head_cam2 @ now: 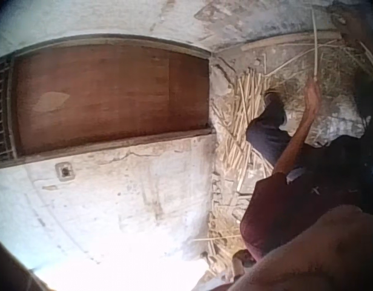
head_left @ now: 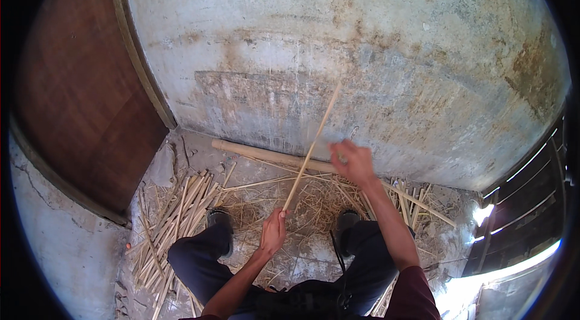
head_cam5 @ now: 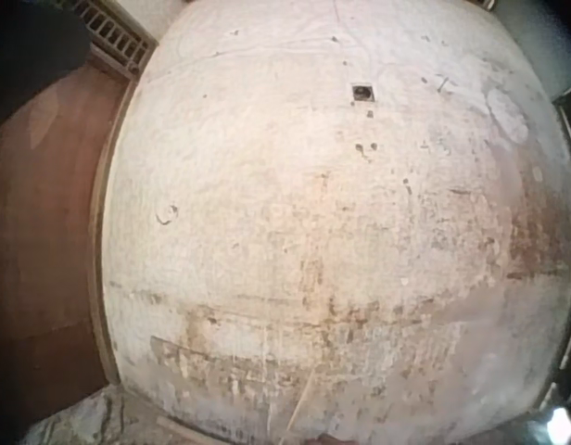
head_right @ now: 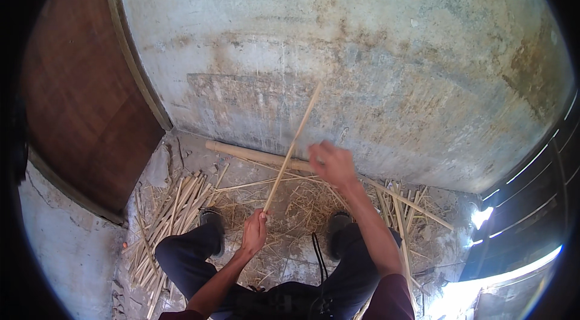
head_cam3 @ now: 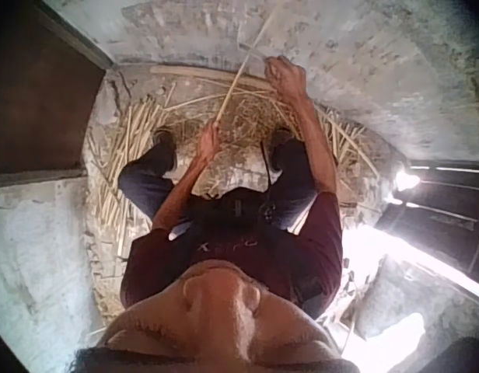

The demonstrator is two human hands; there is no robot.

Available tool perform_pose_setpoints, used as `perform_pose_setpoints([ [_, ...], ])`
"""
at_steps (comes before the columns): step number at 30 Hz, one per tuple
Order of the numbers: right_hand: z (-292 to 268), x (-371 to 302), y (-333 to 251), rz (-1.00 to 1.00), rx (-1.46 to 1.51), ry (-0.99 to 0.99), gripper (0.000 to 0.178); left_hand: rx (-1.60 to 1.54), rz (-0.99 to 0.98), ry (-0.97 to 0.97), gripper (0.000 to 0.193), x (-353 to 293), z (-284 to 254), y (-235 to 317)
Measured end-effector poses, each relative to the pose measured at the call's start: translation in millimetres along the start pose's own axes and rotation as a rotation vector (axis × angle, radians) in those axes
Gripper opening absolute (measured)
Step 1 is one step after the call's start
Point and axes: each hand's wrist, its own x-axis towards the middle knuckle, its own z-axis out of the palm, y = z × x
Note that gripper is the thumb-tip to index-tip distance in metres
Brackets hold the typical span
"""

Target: The person whittles a long strip of wood using a small knife, shaving off thin pieces while holding the wood against their leg.

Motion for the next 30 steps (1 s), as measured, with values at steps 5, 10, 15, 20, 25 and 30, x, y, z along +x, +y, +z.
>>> perform_pose_setpoints([
  [5, -45.1, 14.0, 65.3, 0.272, -0.040, 0.243, 0.011, 0.037, 0.089, -0.085, 0.027, -21.6, 7.5, -17.1],
  [10, -48.9, 6.7, 75.1, 0.271, -0.051, 0.237, 0.011, 0.042, 0.033, -0.137, 0.027, -18.5, 1.7, -15.1],
  [15, -59.2, 3.6, 91.3, 0.301, -0.116, 0.286, 0.010, 0.086, 0.058, -0.118, 0.026, -20.8, -1.2, -17.3],
  [20, -63.8, -16.9, 134.0, 0.771, -0.246, 0.128, 0.021, 0.033, 0.020, -0.086, 0.029, -23.1, -11.0, -26.5],
  [25, -43.5, -84.3, 197.0, 0.835, -0.039, -0.826, 0.022, 0.020, -0.096, -0.115, 0.033, 0.6, -8.8, -28.7],
  [30, -32.2, -27.5, 96.7, 0.681, -0.189, -0.411, 0.022, 0.008, -0.107, -0.048, 0.035, 6.9, -27.3, -27.8],
])
